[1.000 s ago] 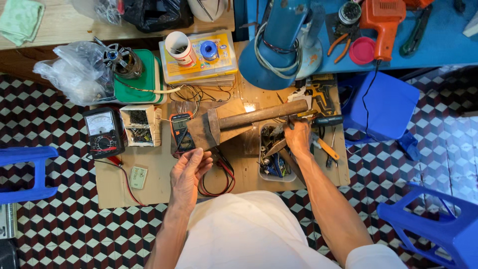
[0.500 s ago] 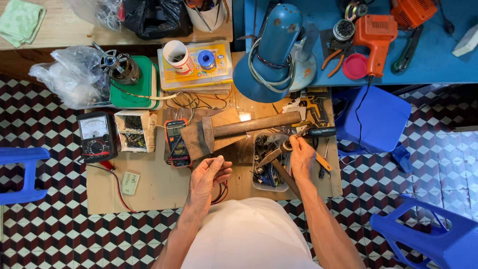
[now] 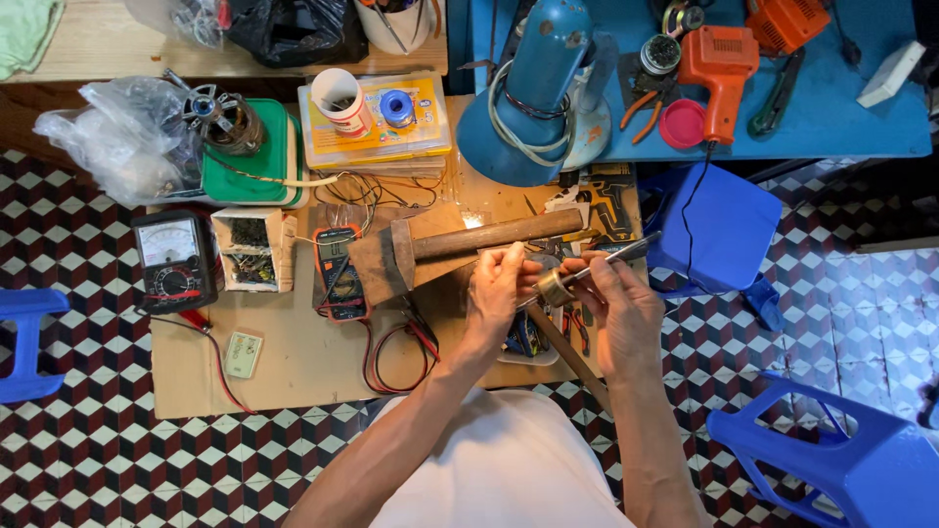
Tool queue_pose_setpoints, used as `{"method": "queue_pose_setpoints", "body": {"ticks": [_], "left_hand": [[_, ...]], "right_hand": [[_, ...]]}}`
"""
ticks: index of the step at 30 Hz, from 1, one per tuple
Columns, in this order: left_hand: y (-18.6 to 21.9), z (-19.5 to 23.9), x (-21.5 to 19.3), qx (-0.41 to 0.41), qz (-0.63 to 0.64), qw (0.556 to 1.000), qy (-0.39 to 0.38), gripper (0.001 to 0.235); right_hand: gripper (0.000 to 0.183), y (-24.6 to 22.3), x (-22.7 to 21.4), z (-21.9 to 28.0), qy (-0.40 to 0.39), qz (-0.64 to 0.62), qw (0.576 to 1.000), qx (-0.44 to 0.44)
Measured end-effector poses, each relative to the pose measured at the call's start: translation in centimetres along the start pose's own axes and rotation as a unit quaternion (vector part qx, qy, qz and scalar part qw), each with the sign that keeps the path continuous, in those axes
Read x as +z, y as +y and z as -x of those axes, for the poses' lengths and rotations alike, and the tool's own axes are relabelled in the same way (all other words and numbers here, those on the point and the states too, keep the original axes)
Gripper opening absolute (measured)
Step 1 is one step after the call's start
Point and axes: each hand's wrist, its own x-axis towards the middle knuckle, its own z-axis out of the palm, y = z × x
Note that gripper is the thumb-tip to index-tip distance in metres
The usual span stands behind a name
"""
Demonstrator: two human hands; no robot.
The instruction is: The person uses a hammer and punch to drive a metal pin into a small cylindrical component on a workbench. They repeatedly position the pin, strike it with the hammer, and inspect the fit, working over a wooden block and anvil-like support.
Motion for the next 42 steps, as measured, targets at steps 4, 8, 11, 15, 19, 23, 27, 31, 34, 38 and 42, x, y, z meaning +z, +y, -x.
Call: {"method": "queue_pose_setpoints", "body": {"ticks": [4,8,11,15,19,23,27,31,34,38,42], "left_hand": [[0.3,0.9,0.3,0.108,-0.162,0.976,0.094,0.049],[-0.1,1.2,-0.2,0.15,-0.118,0.975,0.114,0.05],[-0.3,1.5,-0.1,0.16,-0.034,0.98,0.116,0.044],[0.0,2.9,-0.3,0.157,0.002,0.98,0.125,0.038],[0.0,4.2,-0.6,0.195,0.011,0.974,0.113,0.036],[0.6,3.3,-3.6,0.168,0.016,0.978,0.125,0.034],[1.9,3.0,-8.7,0.015,0.306,0.952,0.016,0.025],[2.8,3.0,-10.3,-0.038,0.347,0.937,0.021,0.027],[3.6,3.0,-10.1,-0.035,0.359,0.932,0.024,0.029],[4.8,3.7,-10.4,-0.016,0.323,0.945,0.041,0.027],[5.2,4.0,-10.5,-0.001,0.309,0.95,0.035,0.024]], "right_hand": [[0.022,-0.1,2.8,1.1,-0.025,-0.008,0.999,-0.026],[0.028,0.4,3.9,1.3,-0.08,0.017,0.997,0.003],[0.034,1.3,4.5,1.7,-0.096,-0.017,0.995,0.028],[0.042,3.0,4.9,2.5,-0.128,-0.041,0.99,0.034],[0.041,5.1,5.5,2.7,-0.134,0.017,0.991,-0.009],[0.038,5.4,4.3,3.1,-0.101,0.063,0.993,0.018],[0.034,3.7,2.6,4.1,-0.145,0.05,0.984,0.089],[0.04,2.8,2.6,5.0,-0.181,0.197,0.961,0.077],[0.039,2.4,3.3,4.8,-0.199,0.274,0.94,0.047],[0.041,2.1,4.0,4.2,-0.225,0.295,0.927,0.051],[0.043,2.0,4.2,3.8,-0.225,0.347,0.908,0.068]]}}
